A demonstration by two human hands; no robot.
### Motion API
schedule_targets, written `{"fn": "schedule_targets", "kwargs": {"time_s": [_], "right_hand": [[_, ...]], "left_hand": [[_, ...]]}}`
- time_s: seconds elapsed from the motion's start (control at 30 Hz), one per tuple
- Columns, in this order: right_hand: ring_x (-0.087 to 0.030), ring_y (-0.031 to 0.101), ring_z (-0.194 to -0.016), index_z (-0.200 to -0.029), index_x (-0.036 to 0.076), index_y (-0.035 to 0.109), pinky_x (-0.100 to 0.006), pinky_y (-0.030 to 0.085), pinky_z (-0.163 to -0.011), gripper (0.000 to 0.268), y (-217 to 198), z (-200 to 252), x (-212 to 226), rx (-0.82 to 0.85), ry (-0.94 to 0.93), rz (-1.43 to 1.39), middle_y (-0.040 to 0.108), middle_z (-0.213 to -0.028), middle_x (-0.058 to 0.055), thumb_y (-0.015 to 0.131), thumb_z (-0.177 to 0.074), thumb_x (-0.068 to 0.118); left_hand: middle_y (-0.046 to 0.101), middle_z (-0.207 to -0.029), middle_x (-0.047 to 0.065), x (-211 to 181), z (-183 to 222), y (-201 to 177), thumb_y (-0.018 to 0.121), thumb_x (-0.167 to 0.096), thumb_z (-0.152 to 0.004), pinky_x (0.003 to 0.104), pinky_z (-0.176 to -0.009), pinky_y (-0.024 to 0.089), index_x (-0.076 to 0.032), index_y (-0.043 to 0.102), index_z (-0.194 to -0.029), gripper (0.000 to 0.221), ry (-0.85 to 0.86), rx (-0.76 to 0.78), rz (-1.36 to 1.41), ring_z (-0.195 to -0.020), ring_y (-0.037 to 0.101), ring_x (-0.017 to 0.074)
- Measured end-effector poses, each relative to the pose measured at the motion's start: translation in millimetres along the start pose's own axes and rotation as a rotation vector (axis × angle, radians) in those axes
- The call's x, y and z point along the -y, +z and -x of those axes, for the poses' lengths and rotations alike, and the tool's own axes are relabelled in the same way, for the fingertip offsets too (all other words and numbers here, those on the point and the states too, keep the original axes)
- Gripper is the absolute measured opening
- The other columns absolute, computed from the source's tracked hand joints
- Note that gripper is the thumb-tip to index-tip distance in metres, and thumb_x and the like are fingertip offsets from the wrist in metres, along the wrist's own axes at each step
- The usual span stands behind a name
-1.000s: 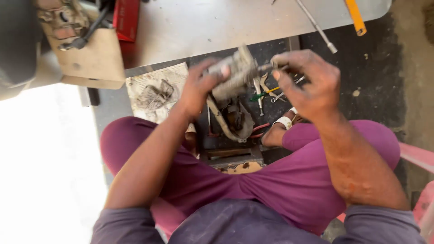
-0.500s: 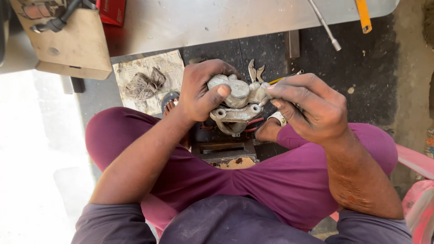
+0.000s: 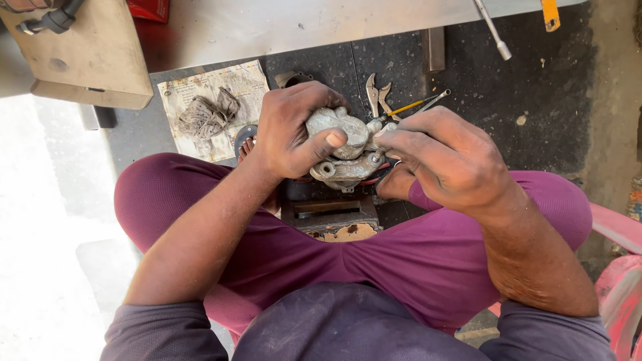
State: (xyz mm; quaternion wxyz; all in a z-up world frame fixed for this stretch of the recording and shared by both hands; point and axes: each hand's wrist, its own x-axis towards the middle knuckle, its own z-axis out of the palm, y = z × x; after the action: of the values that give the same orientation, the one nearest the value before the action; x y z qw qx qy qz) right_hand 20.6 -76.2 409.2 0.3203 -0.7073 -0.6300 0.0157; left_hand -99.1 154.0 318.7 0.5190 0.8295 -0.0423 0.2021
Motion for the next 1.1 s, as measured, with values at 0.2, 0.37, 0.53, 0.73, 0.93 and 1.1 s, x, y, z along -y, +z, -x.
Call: {"fn": "schedule_targets", "kwargs": {"time_s": [0.2,0.37,0.53,0.73,0.93,1.1], "right_hand": [[-0.026,0.067,-0.089,-0.109,0.003,0.071,-0.037,0.057,-0.078,0.031,0.8,-2.8,0.8,0.049,0.038,0.068,0.065,-0.098,-0.009,0.085,-0.081,0.006],[-0.028,0.065,-0.087,-0.104,0.003,0.069,-0.040,0.055,-0.077,0.026,1.3,-0.7,8.1,0.067,0.091,0.136,0.063,-0.094,-0.009,0.085,-0.088,0.016],[-0.030,0.066,-0.086,-0.104,0.003,0.066,-0.042,0.053,-0.076,0.023,7.9,1.8,8.2,0.074,0.214,0.151,0.064,-0.092,-0.010,0.080,-0.096,0.019],[-0.030,0.064,-0.071,-0.086,0.005,0.061,-0.044,0.051,-0.063,0.035,18.9,3.6,-0.1,0.102,0.257,0.307,0.062,-0.077,-0.010,0.079,-0.097,0.032],[-0.031,0.063,-0.067,-0.083,0.004,0.060,-0.043,0.049,-0.060,0.039,28.2,14.8,-15.4,0.019,0.274,0.245,0.059,-0.074,-0.011,0.075,-0.102,0.035],[-0.029,0.064,-0.072,-0.095,0.000,0.063,-0.040,0.050,-0.063,0.031,29.2,11.0,-9.6,-0.017,0.328,0.045,0.062,-0.084,-0.013,0.077,-0.103,0.026]], "left_hand": [[0.066,-0.087,0.015,-6.7,-1.5,2.1,0.057,-0.069,-0.095,0.042,-0.069,0.052,0.001,0.070,-0.101,0.071,-0.024,0.054,-0.125,-0.080,0.069,0.0326],[0.066,-0.087,0.013,0.9,3.5,10.8,0.058,-0.069,-0.096,0.040,-0.068,0.053,-0.002,0.070,-0.101,0.069,-0.052,0.033,-0.158,-0.078,0.069,0.0299],[0.066,-0.086,0.013,-4.1,1.7,8.5,0.058,-0.070,-0.097,0.042,-0.068,0.052,-0.001,0.070,-0.102,0.070,-0.038,0.002,-0.197,-0.077,0.068,0.0302],[0.066,-0.082,0.013,2.9,3.6,14.4,0.057,-0.069,-0.093,0.040,-0.061,0.051,-0.001,0.071,-0.098,0.070,-0.067,0.013,-0.228,-0.071,0.067,0.0285],[0.066,-0.089,0.014,-5.7,-0.7,3.4,0.056,-0.069,-0.101,0.039,-0.069,0.053,0.000,0.070,-0.103,0.070,-0.014,-0.022,-0.162,-0.079,0.068,0.0289],[0.065,-0.085,0.013,-6.0,1.4,1.5,0.061,-0.065,-0.096,0.041,-0.066,0.051,-0.001,0.070,-0.099,0.065,-0.043,-0.035,-0.203,-0.075,0.067,0.0295]]}}
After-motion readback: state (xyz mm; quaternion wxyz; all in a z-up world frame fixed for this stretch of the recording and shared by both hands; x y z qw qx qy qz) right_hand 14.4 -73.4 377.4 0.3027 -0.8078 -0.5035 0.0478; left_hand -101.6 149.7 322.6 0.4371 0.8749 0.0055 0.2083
